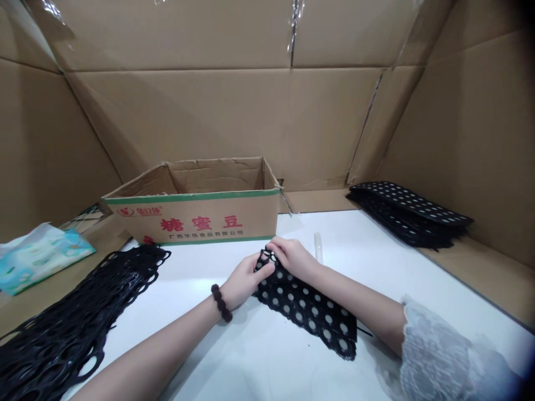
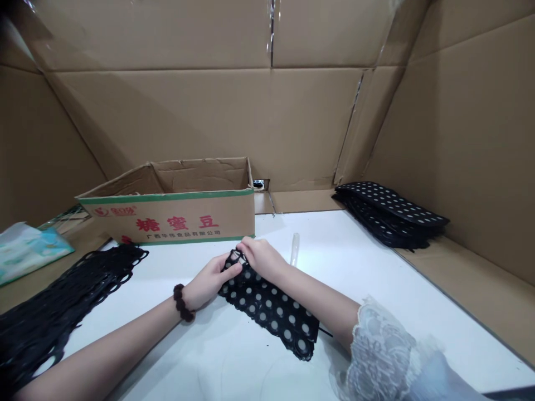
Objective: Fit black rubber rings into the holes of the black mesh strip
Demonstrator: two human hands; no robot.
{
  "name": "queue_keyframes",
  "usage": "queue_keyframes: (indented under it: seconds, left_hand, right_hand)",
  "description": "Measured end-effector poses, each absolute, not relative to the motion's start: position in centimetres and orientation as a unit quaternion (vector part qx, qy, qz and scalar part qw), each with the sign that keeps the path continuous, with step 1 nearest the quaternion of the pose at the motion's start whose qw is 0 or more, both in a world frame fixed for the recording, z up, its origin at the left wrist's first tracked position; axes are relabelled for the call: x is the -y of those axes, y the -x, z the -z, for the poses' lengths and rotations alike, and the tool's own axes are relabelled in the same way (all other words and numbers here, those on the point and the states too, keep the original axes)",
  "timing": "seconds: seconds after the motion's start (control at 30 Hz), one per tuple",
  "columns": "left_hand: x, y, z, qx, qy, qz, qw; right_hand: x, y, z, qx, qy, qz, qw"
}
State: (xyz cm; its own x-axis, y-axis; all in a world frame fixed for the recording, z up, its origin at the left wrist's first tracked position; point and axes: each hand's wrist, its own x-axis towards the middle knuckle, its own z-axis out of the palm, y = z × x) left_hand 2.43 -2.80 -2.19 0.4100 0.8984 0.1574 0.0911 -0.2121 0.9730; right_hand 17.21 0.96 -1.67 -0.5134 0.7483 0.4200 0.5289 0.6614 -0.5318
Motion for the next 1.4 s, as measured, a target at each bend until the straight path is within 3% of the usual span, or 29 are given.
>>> queue_keyframes:
  seconds: [0.13,0.3,0.4,0.63,0.73,0.93,1.13,1.2,1.3,1.4]
  left_hand:
    - [2.5,-2.7,2.6,-0.367,-0.639,-0.423,0.527]
    - [2.7,-1.7,3.3,-0.386,-0.607,-0.412,0.56]
    - [2.6,-1.6,3.3,-0.405,-0.587,-0.419,0.562]
    - [2.7,-1.9,2.5,-0.364,-0.561,-0.445,0.596]
    - [2.8,-1.6,2.5,-0.365,-0.56,-0.454,0.589]
    - [2.7,-0.9,3.2,-0.362,-0.578,-0.456,0.572]
    - [2.2,-0.7,3.3,-0.362,-0.603,-0.439,0.559]
    - [1.8,-0.7,3.3,-0.356,-0.594,-0.449,0.565]
    - [1.6,-0.7,3.1,-0.338,-0.567,-0.463,0.591]
    - [1.9,-0.9,2.9,-0.318,-0.516,-0.475,0.638]
  right_hand:
    - [-2.9,-17.9,1.2,0.821,0.43,-0.144,0.347]
    - [-4.8,-23.7,-1.9,0.691,0.541,-0.028,0.479]
    - [-4.5,-26.3,-4.6,0.663,0.546,0.008,0.512]
    - [-8.0,-18.9,-11.1,0.689,0.476,0.078,0.541]
    - [-10.6,-13.4,-12.6,0.729,0.476,0.106,0.481]
    - [-12.8,-8.7,-12.2,0.796,0.552,-0.041,0.248]
    - [-5.7,-13.9,-10.2,0.89,0.283,0.026,0.357]
    - [-2.9,-16.0,-7.9,0.938,0.196,0.011,0.287]
    - [-0.6,-18.0,-3.4,0.966,0.186,-0.021,0.181]
    - [-0.3,-18.2,-0.1,0.95,0.239,-0.096,0.176]
